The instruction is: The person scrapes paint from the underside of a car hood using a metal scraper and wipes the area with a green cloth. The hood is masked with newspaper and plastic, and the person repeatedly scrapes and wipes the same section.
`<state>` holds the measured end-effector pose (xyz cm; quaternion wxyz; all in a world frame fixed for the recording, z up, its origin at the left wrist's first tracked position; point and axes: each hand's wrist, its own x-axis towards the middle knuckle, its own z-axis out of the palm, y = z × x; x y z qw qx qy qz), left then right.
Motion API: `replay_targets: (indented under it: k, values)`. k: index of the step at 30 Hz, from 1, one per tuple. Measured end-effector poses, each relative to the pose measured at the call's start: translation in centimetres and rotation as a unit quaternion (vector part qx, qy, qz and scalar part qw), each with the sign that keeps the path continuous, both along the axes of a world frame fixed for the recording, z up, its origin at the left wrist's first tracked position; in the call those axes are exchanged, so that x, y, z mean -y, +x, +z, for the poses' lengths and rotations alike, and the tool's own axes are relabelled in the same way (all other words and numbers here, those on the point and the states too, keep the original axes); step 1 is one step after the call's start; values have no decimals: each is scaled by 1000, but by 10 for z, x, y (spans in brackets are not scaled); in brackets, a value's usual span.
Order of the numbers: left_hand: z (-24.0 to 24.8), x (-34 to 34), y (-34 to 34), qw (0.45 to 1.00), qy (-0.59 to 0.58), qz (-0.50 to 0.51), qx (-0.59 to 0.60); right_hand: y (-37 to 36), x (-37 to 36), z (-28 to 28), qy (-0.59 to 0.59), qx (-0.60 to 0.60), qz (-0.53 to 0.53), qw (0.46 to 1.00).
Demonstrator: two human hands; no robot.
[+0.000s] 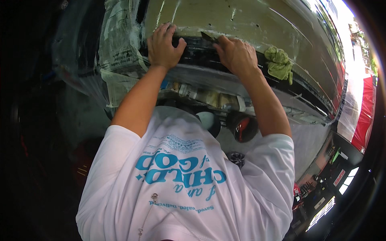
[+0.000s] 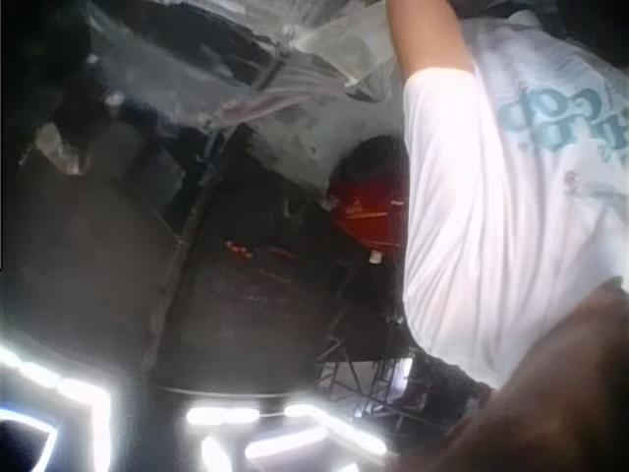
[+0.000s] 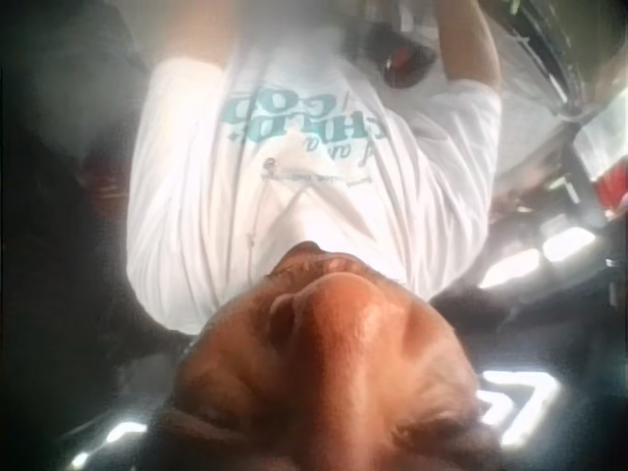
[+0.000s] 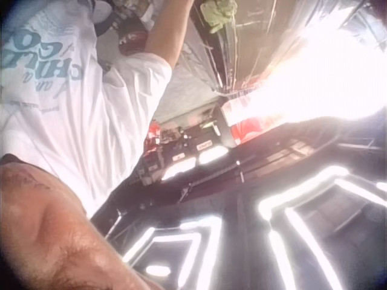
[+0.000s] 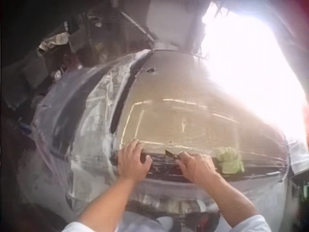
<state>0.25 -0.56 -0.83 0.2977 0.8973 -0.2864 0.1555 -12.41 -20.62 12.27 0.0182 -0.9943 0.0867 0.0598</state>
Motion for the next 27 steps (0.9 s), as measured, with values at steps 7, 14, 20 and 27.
replay_targets:
  k: [7,14,20,27]
  values:
    - [0,-2,-5,1000,5,0,-20,-2,-9,8,9,-77,-124,989]
    - [-1,-5,-7,999,2,-3,-33,-9,0,-1,55,15,-90,994]
    - [0,-5,-4,1000,5,3,-27,-6,-1,13,56,-30,2,998]
    - [0,-4,-4,1000,-7,-3,-16,7,-1,7,46,-52,-20,997]
